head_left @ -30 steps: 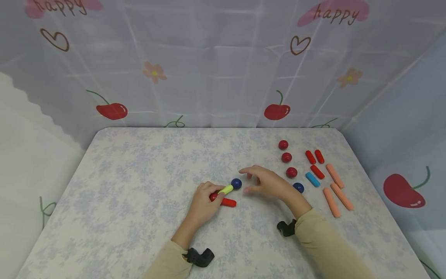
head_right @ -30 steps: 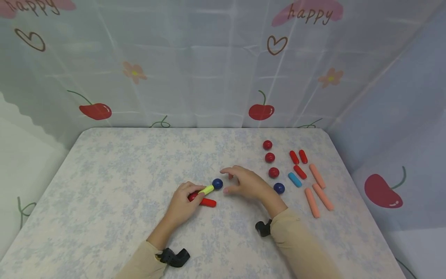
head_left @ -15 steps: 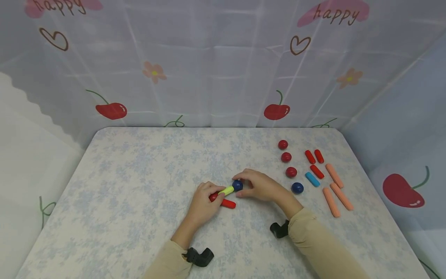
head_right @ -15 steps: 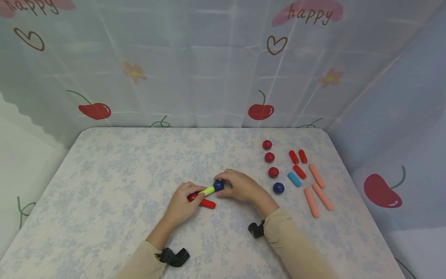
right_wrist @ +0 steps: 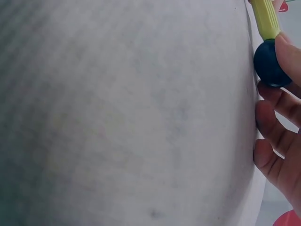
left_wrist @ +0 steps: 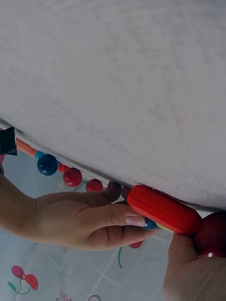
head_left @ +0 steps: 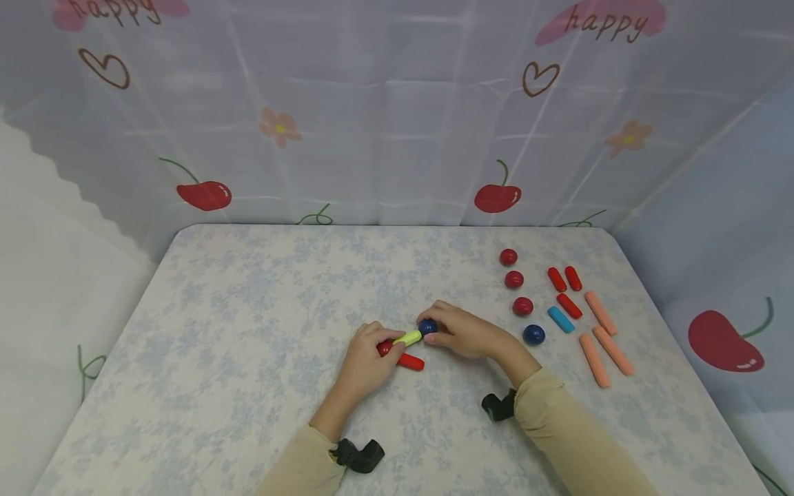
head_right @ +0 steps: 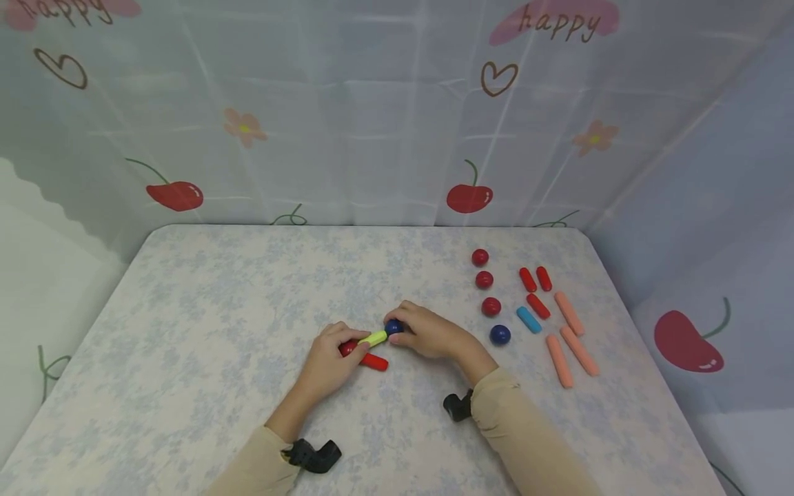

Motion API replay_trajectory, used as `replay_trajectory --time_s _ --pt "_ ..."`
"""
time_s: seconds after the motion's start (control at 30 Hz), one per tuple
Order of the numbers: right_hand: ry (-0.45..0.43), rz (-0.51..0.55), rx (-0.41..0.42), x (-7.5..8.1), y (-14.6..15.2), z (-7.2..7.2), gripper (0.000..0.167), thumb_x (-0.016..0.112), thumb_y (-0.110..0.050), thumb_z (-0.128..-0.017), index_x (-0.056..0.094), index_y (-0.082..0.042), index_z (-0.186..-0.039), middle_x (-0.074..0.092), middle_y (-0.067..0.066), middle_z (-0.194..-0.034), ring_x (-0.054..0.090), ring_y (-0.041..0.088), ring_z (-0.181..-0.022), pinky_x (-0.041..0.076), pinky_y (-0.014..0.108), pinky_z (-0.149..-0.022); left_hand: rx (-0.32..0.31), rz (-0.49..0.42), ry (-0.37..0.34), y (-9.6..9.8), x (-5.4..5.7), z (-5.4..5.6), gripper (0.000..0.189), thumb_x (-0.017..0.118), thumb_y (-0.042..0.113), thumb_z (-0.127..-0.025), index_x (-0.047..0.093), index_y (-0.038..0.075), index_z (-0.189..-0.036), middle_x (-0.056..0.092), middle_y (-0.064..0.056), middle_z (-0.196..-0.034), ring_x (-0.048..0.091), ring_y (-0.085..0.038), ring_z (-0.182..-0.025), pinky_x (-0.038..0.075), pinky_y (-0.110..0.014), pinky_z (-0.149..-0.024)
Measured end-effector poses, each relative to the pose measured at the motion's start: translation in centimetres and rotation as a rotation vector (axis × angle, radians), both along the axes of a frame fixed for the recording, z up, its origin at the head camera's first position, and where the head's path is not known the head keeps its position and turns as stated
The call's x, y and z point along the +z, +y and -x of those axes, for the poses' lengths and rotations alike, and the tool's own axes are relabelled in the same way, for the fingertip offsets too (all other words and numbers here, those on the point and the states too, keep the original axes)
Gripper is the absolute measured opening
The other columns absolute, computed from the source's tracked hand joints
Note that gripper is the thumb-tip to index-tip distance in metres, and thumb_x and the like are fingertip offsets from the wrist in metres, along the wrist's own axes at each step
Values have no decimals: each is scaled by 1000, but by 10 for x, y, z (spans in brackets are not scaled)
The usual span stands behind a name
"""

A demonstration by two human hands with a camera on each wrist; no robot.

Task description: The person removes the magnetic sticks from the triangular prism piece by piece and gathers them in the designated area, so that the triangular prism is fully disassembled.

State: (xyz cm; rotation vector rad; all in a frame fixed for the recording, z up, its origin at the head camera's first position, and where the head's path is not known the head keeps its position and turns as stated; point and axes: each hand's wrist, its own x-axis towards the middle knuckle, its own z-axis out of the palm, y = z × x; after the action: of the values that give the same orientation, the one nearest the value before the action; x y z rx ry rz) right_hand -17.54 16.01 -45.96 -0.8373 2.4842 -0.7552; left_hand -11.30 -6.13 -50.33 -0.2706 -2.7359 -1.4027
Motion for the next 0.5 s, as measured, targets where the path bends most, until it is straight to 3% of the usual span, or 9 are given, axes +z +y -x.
replay_trajectory --time_s 0.5 --pt "15 -3 -24 -6 0 1 27 58 -33 -101 61 -18 -122 56 -4 -112 53 10 -93 47 31 -88 7 7 -17 2 2 -1 22 73 31 -91 76 18 -108 65 7 -92 53 -8 -86 43 -23 -68"
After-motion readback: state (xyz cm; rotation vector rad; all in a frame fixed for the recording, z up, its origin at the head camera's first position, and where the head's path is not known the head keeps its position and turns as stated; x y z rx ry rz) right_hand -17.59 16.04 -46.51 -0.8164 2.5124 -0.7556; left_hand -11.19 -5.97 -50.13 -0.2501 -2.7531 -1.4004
